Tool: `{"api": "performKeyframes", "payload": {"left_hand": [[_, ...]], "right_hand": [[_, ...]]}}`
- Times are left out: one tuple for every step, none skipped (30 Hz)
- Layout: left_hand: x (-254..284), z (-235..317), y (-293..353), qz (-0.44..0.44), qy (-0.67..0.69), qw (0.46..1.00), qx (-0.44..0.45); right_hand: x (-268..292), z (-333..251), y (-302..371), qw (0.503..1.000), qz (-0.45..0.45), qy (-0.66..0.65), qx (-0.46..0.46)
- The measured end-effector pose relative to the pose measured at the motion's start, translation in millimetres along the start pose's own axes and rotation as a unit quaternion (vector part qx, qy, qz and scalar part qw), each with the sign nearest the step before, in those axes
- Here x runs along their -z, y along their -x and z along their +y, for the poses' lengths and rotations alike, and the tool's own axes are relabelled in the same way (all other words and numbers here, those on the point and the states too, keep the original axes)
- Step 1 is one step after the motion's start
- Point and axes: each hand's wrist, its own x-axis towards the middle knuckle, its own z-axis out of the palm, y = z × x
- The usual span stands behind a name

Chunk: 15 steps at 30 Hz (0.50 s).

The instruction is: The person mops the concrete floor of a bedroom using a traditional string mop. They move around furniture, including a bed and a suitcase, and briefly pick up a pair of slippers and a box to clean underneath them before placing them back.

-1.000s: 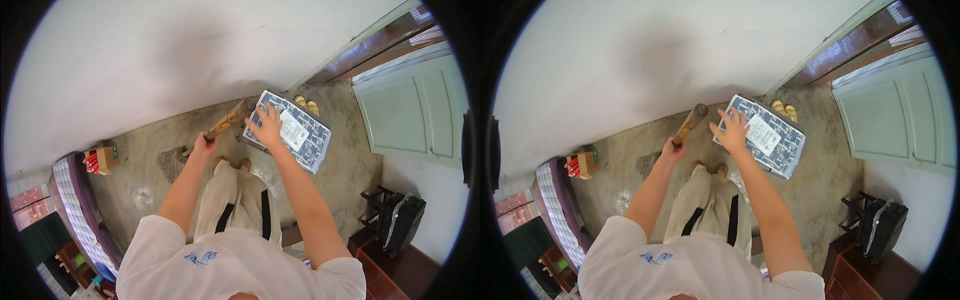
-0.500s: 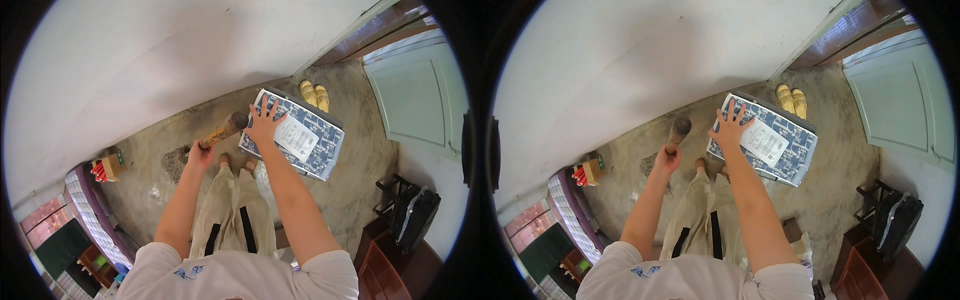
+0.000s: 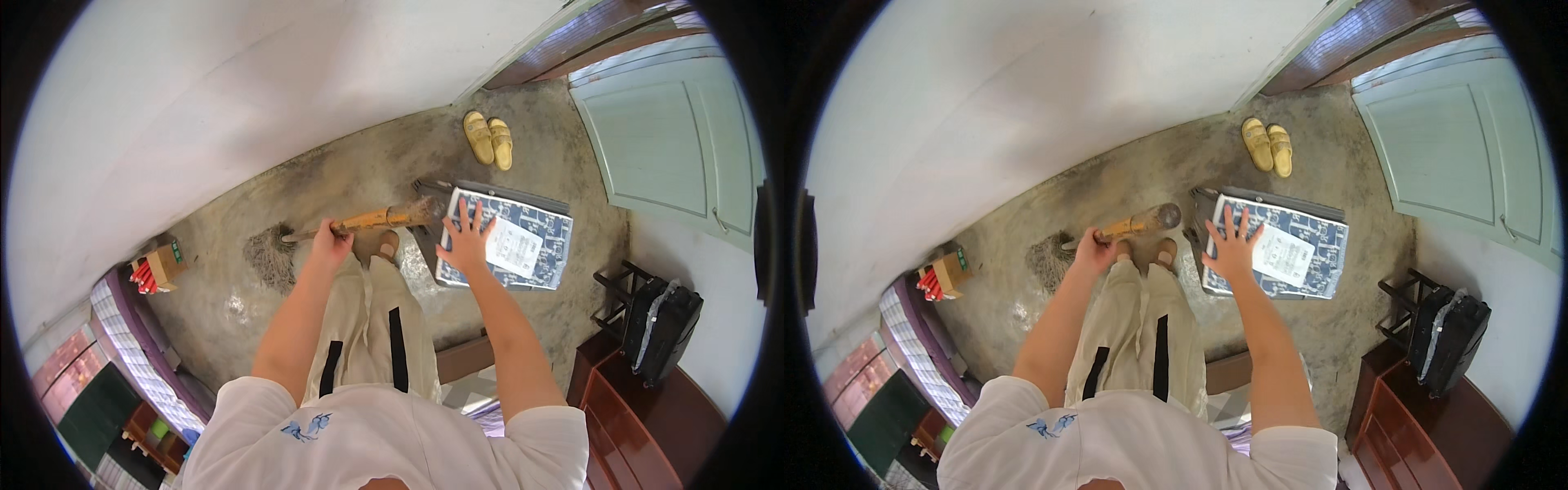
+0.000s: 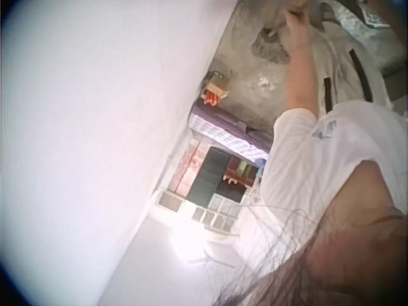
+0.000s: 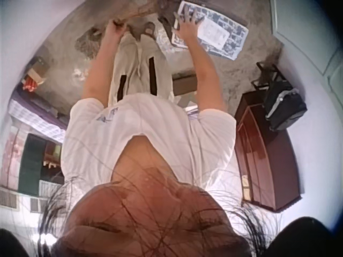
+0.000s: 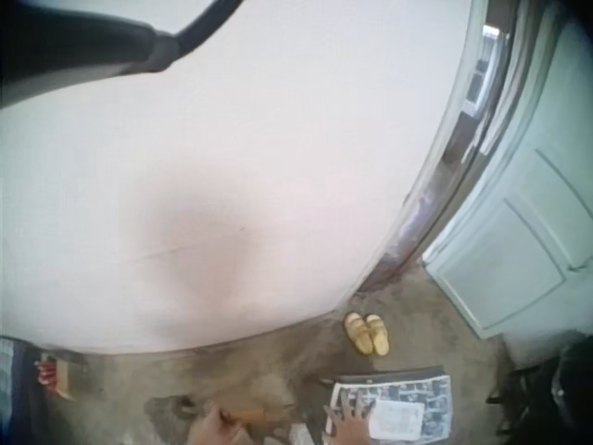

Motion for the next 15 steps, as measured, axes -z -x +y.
{"api": "performKeyframes", "payload": {"left_hand": [[5.9, 4.1, -5.4, 0.018, -0.008, 1.000, 0.002], [8.8, 3.4, -8.9, 0.037, -0.016, 0.999, 0.005], [9.4, 8.5, -8.9, 0.042, -0.021, 0.999, 0.010], [10.1, 13.3, -8.5, 0.047, -0.027, 0.998, 0.014], [11.6, 15.0, -10.6, 0.053, -0.030, 0.998, 0.019], [13.8, 18.2, -12.4, 0.049, -0.040, 0.998, 0.012], [16.0, 21.4, -14.1, 0.045, -0.051, 0.998, 0.007], [20.2, 24.0, -12.3, 0.043, -0.062, 0.997, 0.000], [23.6, 25.2, -11.2, 0.043, -0.062, 0.997, -0.001], [26.9, 25.4, -10.3, 0.043, -0.061, 0.997, -0.001], [29.0, 29.9, -8.0, 0.044, -0.060, 0.997, -0.005], [27.8, 30.4, -5.0, 0.045, -0.065, 0.997, -0.008], [27.0, 30.0, -1.9, 0.045, -0.070, 0.996, -0.010], [25.4, 30.9, 2.2, 0.047, -0.075, 0.996, -0.012], [26.3, 33.3, 3.4, 0.031, -0.064, 0.997, -0.011]], "right_hand": [[-4.7, 4.5, 6.1, 1.000, -0.009, 0.003, 0.012], [-8.1, 13.0, 14.0, 0.999, -0.022, 0.019, 0.015], [-15.2, 17.9, 20.0, 0.999, -0.027, 0.023, 0.019], [-21.6, 22.6, 25.3, 0.999, -0.031, 0.028, 0.024], [-24.7, 27.0, 27.6, 0.998, -0.051, 0.032, 0.025], [-25.1, 28.9, 30.4, 0.997, -0.066, 0.037, 0.025], [-28.5, 32.5, 31.8, 0.997, -0.068, 0.038, 0.030], [-28.9, 34.3, 35.7, 0.996, -0.070, 0.037, 0.035], [-27.8, 37.7, 38.5, 0.996, -0.072, 0.038, 0.041], [-25.7, 40.0, 43.0, 0.994, -0.089, 0.049, 0.037], [-15.8, 30.5, 42.9, 0.995, -0.092, 0.034, 0.023], [-0.2, 20.8, 40.4, 0.995, -0.095, 0.021, 0.011], [14.8, 6.1, 36.6, 0.999, -0.037, -0.024, -0.007], [34.1, -18.3, 32.0, 0.997, 0.021, -0.070, -0.025], [52.5, -43.7, 26.5, 0.989, 0.077, -0.118, -0.040]]}}
